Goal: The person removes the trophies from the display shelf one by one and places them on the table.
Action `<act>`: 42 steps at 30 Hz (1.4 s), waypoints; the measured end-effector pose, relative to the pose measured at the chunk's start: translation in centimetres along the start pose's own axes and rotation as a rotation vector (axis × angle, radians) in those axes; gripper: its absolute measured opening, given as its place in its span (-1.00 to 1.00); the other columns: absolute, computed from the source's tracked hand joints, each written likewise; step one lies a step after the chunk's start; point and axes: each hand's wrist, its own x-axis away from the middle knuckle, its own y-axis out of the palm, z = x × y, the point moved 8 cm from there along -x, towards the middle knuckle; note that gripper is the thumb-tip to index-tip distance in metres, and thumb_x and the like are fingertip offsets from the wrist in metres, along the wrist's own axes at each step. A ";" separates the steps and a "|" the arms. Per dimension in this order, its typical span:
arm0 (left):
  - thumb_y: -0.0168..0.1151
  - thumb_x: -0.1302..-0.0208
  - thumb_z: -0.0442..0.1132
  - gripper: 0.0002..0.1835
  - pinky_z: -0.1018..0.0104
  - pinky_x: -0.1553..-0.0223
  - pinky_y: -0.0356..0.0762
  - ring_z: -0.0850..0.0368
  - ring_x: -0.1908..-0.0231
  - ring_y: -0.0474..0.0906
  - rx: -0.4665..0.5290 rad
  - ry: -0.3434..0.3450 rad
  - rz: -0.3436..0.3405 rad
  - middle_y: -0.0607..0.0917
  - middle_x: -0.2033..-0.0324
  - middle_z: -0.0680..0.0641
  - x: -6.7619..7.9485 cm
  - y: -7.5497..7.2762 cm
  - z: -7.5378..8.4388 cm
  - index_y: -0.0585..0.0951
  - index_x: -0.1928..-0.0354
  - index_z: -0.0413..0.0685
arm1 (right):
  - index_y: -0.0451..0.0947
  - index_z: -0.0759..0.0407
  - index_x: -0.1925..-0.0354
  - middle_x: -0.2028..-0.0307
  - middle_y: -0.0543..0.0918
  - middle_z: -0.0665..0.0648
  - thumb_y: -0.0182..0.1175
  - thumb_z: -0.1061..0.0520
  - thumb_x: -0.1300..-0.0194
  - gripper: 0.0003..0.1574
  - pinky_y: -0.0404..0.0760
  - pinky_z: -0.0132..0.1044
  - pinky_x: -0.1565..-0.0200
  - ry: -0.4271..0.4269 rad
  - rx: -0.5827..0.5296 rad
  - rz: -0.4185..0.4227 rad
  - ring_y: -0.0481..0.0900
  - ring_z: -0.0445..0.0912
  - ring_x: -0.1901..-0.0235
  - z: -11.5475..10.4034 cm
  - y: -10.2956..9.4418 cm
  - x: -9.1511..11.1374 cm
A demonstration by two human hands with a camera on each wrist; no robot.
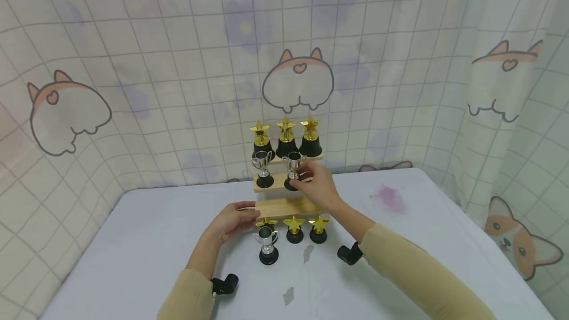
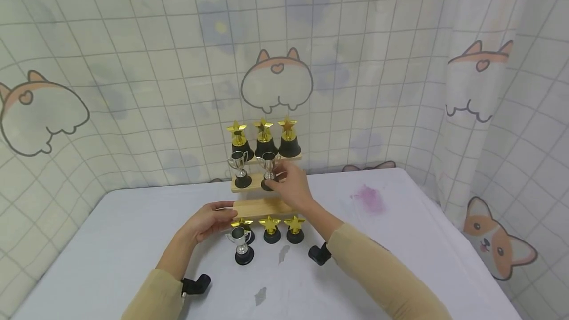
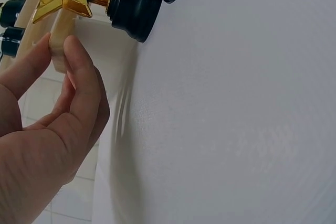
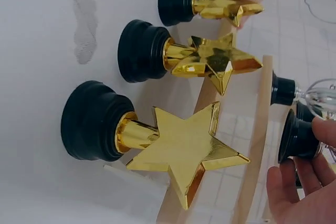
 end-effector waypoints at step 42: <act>0.35 -0.34 -0.37 -0.38 0.25 0.07 0.70 0.05 0.13 0.68 0.002 0.007 0.006 0.64 -0.04 -0.33 0.3 0.1 0.0 0.38 -0.37 -0.45 | 0.60 0.17 0.16 0.25 0.66 0.03 0.50 0.20 -0.22 -0.71 0.71 -0.19 0.01 -0.040 -0.026 -0.141 0.66 -0.06 0.16 -0.5 -0.6 8.5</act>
